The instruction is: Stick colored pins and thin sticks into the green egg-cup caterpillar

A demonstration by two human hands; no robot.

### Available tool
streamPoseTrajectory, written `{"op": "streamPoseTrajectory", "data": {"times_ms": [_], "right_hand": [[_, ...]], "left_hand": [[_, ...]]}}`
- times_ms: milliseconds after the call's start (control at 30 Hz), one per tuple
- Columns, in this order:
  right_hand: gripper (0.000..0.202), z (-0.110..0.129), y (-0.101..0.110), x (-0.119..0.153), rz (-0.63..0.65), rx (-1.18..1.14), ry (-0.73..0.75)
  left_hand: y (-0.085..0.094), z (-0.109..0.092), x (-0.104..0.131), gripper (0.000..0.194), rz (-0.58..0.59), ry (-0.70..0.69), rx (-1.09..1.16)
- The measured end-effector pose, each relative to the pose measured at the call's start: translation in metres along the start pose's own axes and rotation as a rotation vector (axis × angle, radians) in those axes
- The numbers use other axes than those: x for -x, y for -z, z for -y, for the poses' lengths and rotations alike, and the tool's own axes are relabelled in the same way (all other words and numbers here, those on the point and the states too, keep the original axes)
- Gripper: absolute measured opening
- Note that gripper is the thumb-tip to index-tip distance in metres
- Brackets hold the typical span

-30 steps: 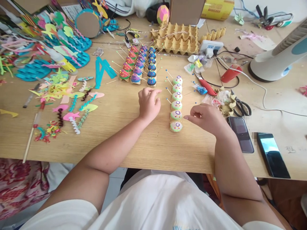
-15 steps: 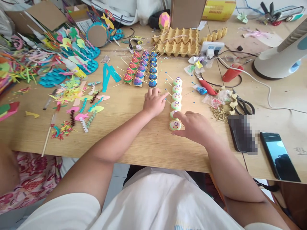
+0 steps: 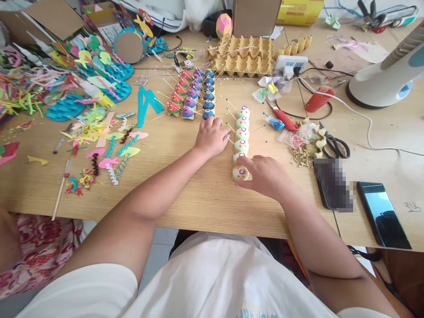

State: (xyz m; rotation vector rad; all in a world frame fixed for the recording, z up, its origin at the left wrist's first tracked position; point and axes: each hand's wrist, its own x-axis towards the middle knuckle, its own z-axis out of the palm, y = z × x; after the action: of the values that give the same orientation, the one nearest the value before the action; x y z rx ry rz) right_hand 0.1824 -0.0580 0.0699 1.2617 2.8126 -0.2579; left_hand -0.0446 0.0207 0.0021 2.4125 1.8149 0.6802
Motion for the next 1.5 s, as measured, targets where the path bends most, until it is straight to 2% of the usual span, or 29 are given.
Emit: {"op": "streamPoseTrajectory", "data": {"times_ms": [233,433,667,800,900,967,1167,1300,1500], "right_hand": [[0.052,0.001,0.008,0.003,0.035,-0.018,-0.048],[0.056,-0.004,0.009,0.004,-0.002,-0.045,-0.08],[0.053,0.0,0.003,0.001,0.015,-0.004,-0.042],[0.046,0.001,0.002,0.0,0.031,0.025,-0.032],[0.044,0.001,0.002,-0.001,0.046,0.042,-0.034],[0.044,0.002,0.001,-0.002,0.055,0.048,-0.037],[0.041,0.002,-0.001,-0.005,0.04,0.048,-0.04],[0.041,-0.001,-0.003,-0.007,0.016,0.063,-0.06],[0.042,-0.007,-0.007,-0.013,-0.023,0.091,-0.094]], "left_hand": [[0.001,0.001,0.001,0.038,0.11,-0.045,-0.088],[0.013,0.011,0.009,0.035,0.094,-0.07,-0.108],[0.021,0.023,0.018,0.034,0.096,-0.093,-0.085],[0.024,0.028,0.023,0.036,0.065,0.007,-0.097],[0.025,0.023,0.027,0.045,0.093,0.117,-0.113],[0.024,0.014,0.028,0.052,0.132,0.13,-0.139],[0.016,-0.015,0.021,0.05,0.151,0.114,-0.2],[0.015,-0.019,0.021,0.046,0.159,0.073,-0.183],[0.02,-0.024,0.035,0.044,0.189,-0.021,-0.153]]}}
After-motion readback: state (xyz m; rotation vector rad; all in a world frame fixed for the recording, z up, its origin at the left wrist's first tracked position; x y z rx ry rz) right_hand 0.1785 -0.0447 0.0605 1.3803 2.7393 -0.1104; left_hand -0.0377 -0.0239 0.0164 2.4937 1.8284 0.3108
